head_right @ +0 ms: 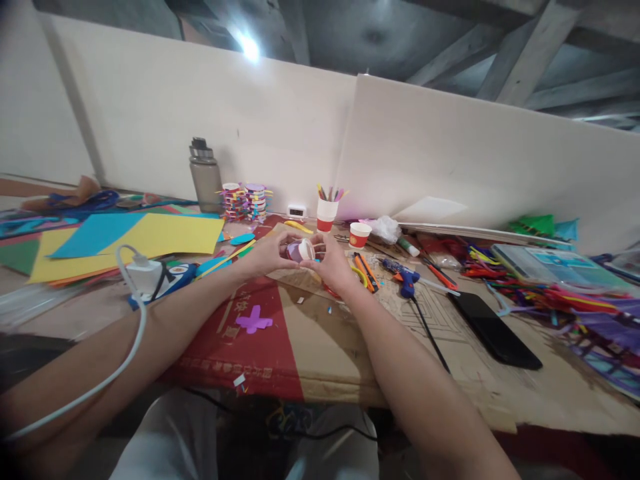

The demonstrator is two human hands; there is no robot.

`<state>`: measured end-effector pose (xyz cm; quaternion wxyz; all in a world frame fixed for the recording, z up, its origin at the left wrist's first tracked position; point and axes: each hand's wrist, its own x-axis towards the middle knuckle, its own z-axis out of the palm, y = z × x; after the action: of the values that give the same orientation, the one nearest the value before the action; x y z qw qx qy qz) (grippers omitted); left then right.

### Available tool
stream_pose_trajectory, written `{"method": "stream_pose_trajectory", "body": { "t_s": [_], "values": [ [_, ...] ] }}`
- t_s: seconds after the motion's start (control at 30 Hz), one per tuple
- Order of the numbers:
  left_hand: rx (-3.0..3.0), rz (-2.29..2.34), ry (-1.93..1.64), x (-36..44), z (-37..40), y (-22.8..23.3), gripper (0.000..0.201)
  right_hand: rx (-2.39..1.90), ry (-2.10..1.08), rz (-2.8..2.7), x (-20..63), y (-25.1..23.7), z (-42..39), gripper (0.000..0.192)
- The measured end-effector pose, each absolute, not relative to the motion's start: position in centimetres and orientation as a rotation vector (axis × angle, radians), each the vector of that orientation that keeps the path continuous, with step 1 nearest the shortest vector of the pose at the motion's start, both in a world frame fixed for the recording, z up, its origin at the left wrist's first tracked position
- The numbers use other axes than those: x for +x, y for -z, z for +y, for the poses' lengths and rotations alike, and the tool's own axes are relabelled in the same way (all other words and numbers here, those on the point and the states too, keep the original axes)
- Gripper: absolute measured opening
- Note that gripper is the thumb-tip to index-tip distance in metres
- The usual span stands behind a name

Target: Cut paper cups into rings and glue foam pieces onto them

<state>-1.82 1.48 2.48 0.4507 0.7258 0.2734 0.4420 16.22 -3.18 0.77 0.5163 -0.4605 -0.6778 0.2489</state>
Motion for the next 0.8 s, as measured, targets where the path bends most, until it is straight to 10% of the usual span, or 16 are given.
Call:
{"method": "stream_pose_trajectory", "body": {
  "t_s": [0.8],
  "values": [
    [2.213,0.713,-1.092,-2.3,1.5,-2.9,0.057,-1.162,-0.215,-1.926,16.0,-2.4,-5.3,0.054]
  ]
}}
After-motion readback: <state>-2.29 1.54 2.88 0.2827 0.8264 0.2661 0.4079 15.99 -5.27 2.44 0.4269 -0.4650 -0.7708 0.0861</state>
